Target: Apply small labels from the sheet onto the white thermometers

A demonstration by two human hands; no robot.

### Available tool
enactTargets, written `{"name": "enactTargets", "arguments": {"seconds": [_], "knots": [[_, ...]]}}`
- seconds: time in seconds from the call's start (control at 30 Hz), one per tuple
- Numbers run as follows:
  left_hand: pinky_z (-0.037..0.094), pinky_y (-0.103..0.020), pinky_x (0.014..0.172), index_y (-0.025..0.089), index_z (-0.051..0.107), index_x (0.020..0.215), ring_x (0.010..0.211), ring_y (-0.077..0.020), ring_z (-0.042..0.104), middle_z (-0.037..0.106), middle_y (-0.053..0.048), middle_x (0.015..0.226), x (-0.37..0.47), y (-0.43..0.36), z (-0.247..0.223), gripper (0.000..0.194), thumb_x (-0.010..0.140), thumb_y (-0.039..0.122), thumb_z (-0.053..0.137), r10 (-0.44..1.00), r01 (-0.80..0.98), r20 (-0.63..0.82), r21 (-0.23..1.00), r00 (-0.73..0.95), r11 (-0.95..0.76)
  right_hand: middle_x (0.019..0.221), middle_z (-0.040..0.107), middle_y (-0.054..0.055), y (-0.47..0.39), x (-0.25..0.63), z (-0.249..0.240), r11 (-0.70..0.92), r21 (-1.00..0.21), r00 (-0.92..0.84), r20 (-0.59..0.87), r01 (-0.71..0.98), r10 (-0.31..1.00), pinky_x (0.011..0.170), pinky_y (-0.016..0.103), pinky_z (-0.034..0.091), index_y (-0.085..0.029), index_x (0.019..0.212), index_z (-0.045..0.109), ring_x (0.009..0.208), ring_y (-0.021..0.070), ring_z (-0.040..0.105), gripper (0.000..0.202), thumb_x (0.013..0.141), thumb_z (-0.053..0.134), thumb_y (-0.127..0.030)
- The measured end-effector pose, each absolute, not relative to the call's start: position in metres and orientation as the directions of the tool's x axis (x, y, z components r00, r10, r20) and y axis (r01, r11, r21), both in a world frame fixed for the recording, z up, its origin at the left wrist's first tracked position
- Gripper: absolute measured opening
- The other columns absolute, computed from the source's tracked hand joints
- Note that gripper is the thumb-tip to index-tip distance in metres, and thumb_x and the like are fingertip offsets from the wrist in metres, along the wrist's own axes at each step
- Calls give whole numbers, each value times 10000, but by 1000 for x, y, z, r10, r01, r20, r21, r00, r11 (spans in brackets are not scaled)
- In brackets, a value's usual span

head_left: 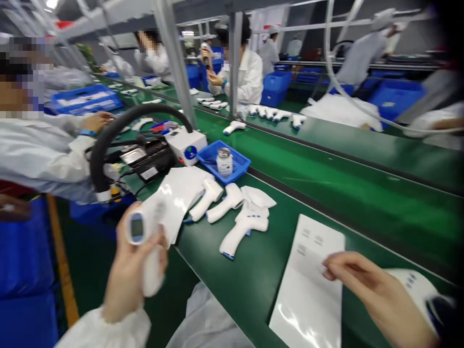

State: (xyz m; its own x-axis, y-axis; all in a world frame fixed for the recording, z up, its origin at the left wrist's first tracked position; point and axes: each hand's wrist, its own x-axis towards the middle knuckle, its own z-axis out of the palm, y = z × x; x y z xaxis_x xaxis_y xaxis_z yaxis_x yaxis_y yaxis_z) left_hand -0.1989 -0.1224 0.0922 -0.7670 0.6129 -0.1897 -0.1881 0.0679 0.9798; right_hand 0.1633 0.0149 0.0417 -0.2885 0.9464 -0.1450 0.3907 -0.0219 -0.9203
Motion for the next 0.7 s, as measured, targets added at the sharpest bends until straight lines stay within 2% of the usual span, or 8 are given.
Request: {"name": "enactTargets", "arguments": {"seconds": [0.1, 0.2, 0.3, 0.37, 0.43, 0.53, 0.6, 0.7], "knots": [[408, -193, 363, 468, 199, 1441, 494, -111, 517, 615, 14, 830, -108, -86, 71, 882, 753, 292, 723, 831, -525, -532, 760, -163, 384, 762, 660, 56, 3, 148, 59, -194, -935, -452, -317, 297, 834, 697, 304, 540, -197, 787, 652, 727, 195, 648, 292, 811, 670, -487], [394, -181, 389, 419, 178, 1466, 474, -92, 459, 537, 46, 707, -39, -57, 44, 775, 851, 308, 636, 852, -508, -491, 696, 179, 508, 729, 648, 31, -12, 147, 67, -324, -915, -535, -403, 240, 742, 680, 273, 507, -181, 791, 625, 701, 152, 619, 255, 833, 671, -428], [518, -222, 638, 350, 303, 1440, 764, -126, 614, 614, -19, 1012, -4, -34, 26, 669, 862, 266, 627, 926, -375, -324, 848, 194, 375, 717, 653, 21, -27, 153, 69, -417, -883, -588, -459, 216, 666, 672, 265, 500, -170, 781, 600, 681, 138, 621, 226, 821, 694, -372], [452, -249, 965, 314, 381, 1404, 1178, -172, 538, 499, -34, 1372, 6, -22, 19, 626, 845, 224, 647, 961, -313, -210, 914, 182, 259, 703, 659, 19, -32, 155, 67, -405, -887, -583, -454, 223, 674, 664, 265, 501, -169, 780, 599, 665, 139, 627, 200, 824, 690, -342], [386, -285, 1063, 306, 379, 1410, 1299, -208, 448, 355, -22, 1523, 11, -15, 14, 651, 832, 222, 665, 959, -301, -174, 923, 226, 238, 705, 657, 18, -30, 155, 65, -323, -916, -521, -401, 239, 753, 635, 260, 495, -176, 790, 607, 651, 139, 620, 163, 845, 660, -320], [543, -259, 693, 346, 313, 1447, 896, -165, 634, 351, -60, 1522, 13, -12, 8, 722, 827, 302, 680, 931, -305, -205, 904, 302, 298, 841, 638, 35, -20, 154, 62, -88, -946, -353, -202, 313, 913, 616, 261, 474, -196, 814, 631, 715, 148, 605, 111, 878, 604, -282], [460, -207, 454, 388, 288, 1452, 635, -85, 572, 358, -75, 1505, 13, -13, 5, 715, 843, 344, 661, 920, -294, -226, 899, 322, 324, 982, 609, 52, -12, 154, 60, 52, -916, -252, -55, 398, 966, 698, 284, 481, -213, 816, 647, 860, 175, 606, 86, 876, 596, -248], [413, -193, 383, 424, 280, 1445, 522, -39, 494, 354, -83, 1494, 13, -14, 4, 668, 875, 335, 618, 911, -271, -266, 895, 314, 355, 1110, 589, 55, 0, 153, 58, 133, -885, -171, 62, 445, 983, 916, 343, 448, -227, 793, 646, 1089, 216, 566, 76, 853, 610, -197]]}}
